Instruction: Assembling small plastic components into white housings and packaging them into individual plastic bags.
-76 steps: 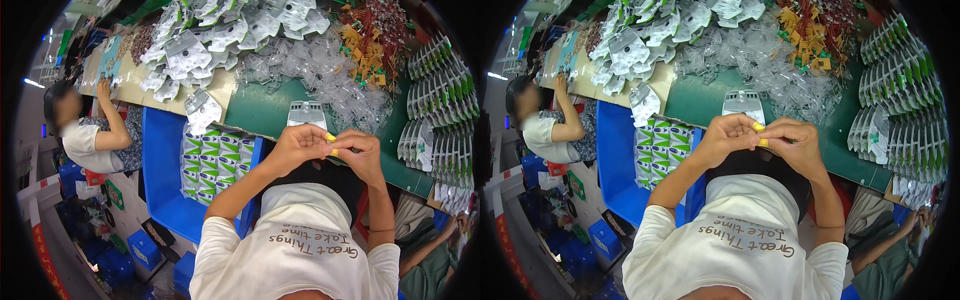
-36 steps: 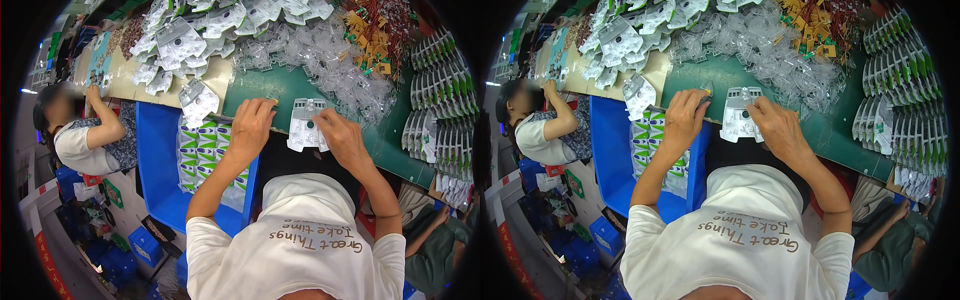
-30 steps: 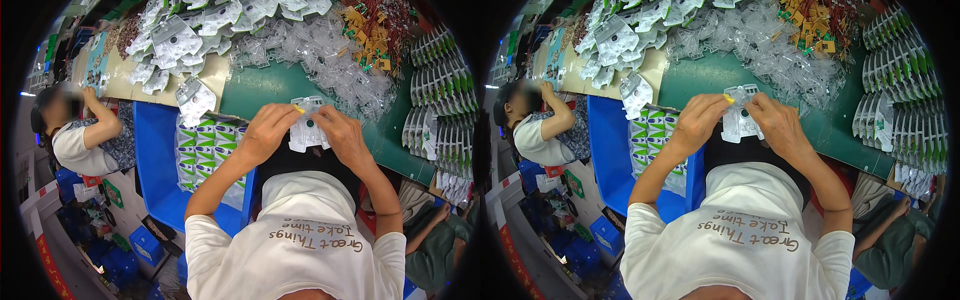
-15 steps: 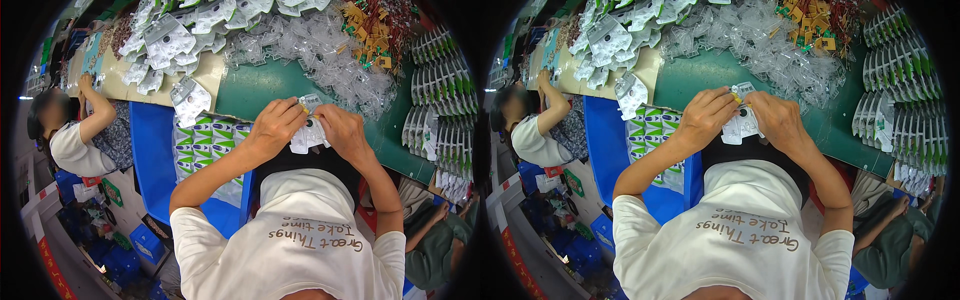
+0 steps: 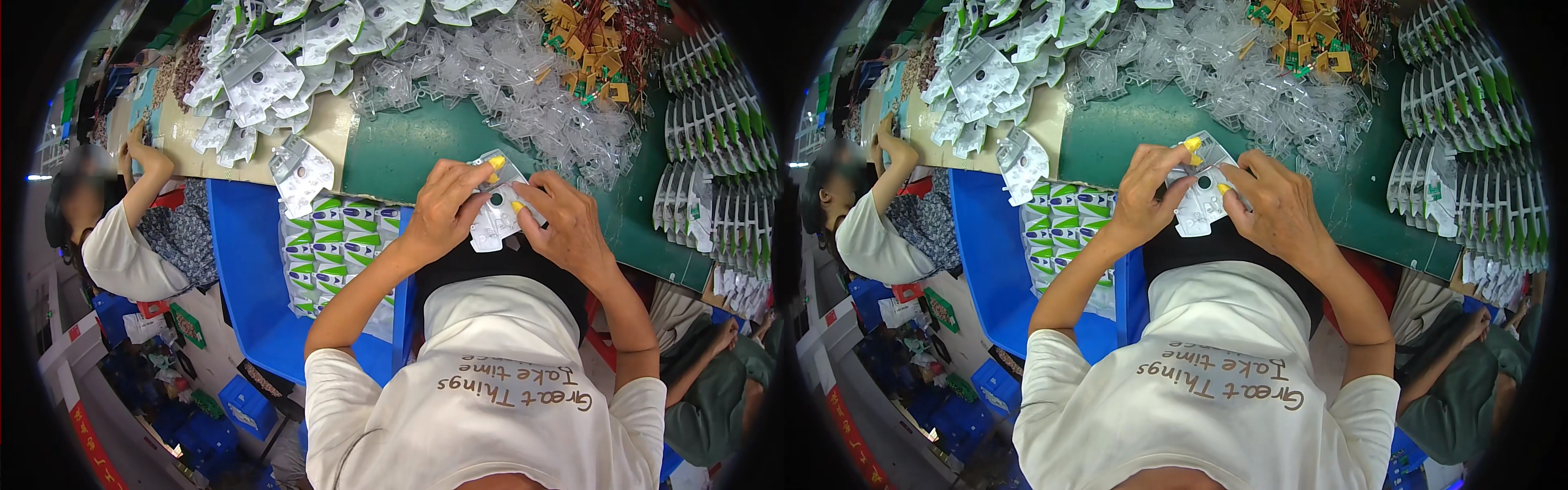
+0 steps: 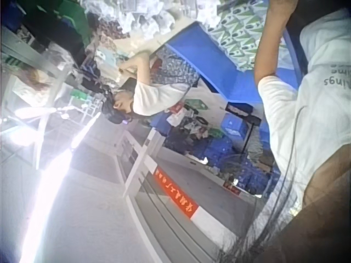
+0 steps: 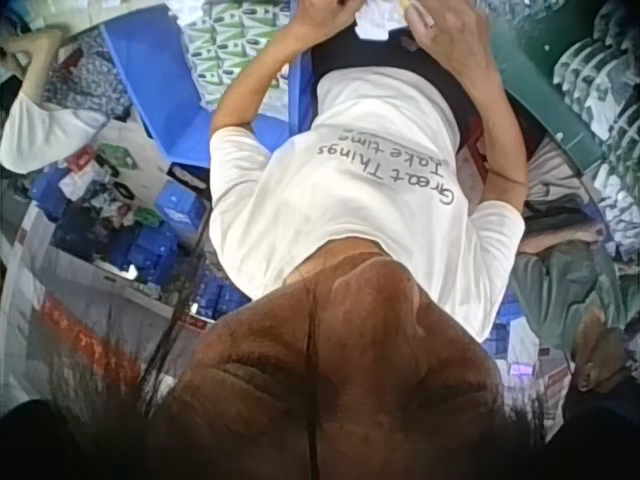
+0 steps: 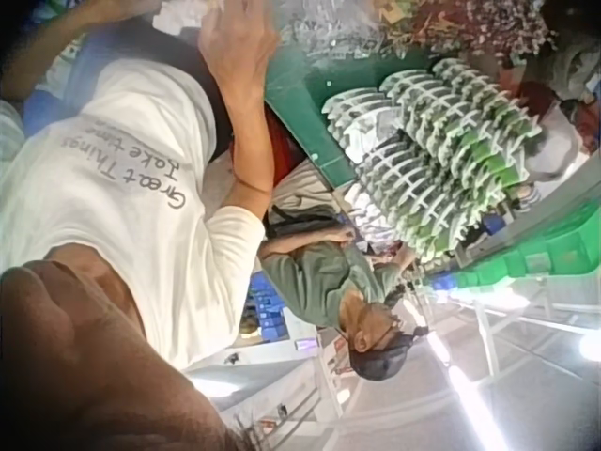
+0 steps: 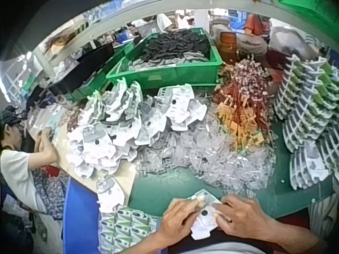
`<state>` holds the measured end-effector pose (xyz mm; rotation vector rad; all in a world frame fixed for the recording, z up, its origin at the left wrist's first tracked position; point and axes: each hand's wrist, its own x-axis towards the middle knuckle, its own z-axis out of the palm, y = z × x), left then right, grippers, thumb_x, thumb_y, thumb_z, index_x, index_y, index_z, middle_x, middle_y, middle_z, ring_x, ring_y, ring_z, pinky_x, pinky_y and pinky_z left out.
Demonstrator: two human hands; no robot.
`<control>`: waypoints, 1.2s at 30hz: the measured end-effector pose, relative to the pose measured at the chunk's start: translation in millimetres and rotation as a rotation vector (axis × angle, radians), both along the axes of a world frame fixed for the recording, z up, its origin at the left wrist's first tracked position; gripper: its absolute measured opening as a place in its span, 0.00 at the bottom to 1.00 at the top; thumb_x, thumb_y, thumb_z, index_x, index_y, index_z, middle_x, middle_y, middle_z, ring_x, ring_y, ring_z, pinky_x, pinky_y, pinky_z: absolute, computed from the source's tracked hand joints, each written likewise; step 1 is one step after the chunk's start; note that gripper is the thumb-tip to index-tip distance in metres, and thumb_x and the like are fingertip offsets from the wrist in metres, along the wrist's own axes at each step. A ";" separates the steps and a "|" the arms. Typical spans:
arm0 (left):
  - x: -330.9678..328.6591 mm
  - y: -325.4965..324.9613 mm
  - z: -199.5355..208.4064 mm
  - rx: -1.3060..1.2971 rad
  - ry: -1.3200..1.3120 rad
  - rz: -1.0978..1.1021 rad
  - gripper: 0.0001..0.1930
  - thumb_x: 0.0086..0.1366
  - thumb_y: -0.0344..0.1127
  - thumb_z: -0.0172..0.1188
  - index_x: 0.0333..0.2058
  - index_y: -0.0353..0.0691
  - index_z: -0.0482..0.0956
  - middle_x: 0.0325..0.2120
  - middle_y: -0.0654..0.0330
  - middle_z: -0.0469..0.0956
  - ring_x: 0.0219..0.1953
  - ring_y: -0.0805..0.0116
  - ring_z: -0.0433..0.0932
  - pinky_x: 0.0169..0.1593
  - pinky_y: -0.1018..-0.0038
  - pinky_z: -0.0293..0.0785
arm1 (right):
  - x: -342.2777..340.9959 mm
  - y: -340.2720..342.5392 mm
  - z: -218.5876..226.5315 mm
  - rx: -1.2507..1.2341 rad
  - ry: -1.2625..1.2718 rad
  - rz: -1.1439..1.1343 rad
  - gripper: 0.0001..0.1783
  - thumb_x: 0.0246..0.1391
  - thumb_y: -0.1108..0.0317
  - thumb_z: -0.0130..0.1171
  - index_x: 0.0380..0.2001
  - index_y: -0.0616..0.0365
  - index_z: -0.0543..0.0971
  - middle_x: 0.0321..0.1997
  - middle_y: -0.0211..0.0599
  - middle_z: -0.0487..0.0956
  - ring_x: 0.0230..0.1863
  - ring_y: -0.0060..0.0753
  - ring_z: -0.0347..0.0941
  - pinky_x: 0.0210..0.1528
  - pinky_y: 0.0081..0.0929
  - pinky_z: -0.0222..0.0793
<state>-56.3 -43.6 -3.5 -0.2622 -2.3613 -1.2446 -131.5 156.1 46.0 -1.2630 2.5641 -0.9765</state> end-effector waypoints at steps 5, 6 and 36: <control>-1.9 -3.5 0.4 0.010 -0.035 -0.117 0.26 0.56 0.20 0.62 0.56 0.38 0.74 0.38 0.55 0.81 0.40 0.54 0.75 0.45 0.65 0.69 | 1.9 -4.4 5.4 0.078 0.030 0.002 0.14 0.45 0.74 0.65 0.39 0.61 0.81 0.36 0.39 0.75 0.32 0.41 0.78 0.31 0.37 0.74; -1.2 -5.4 1.5 0.010 -0.034 -0.118 0.26 0.56 0.20 0.62 0.56 0.38 0.74 0.38 0.55 0.81 0.40 0.54 0.75 0.45 0.65 0.69 | 2.6 -5.1 6.6 0.084 0.021 0.005 0.14 0.45 0.74 0.65 0.38 0.61 0.81 0.36 0.40 0.75 0.32 0.41 0.78 0.32 0.37 0.74; -3.8 -4.9 11.4 -0.048 -0.194 -0.219 0.25 0.61 0.19 0.53 0.58 0.35 0.71 0.45 0.55 0.81 0.43 0.53 0.74 0.52 0.63 0.67 | 38.5 32.7 -23.3 -0.164 -0.178 -0.350 0.18 0.47 0.83 0.63 0.43 0.60 0.78 0.28 0.34 0.79 0.22 0.29 0.75 0.22 0.23 0.68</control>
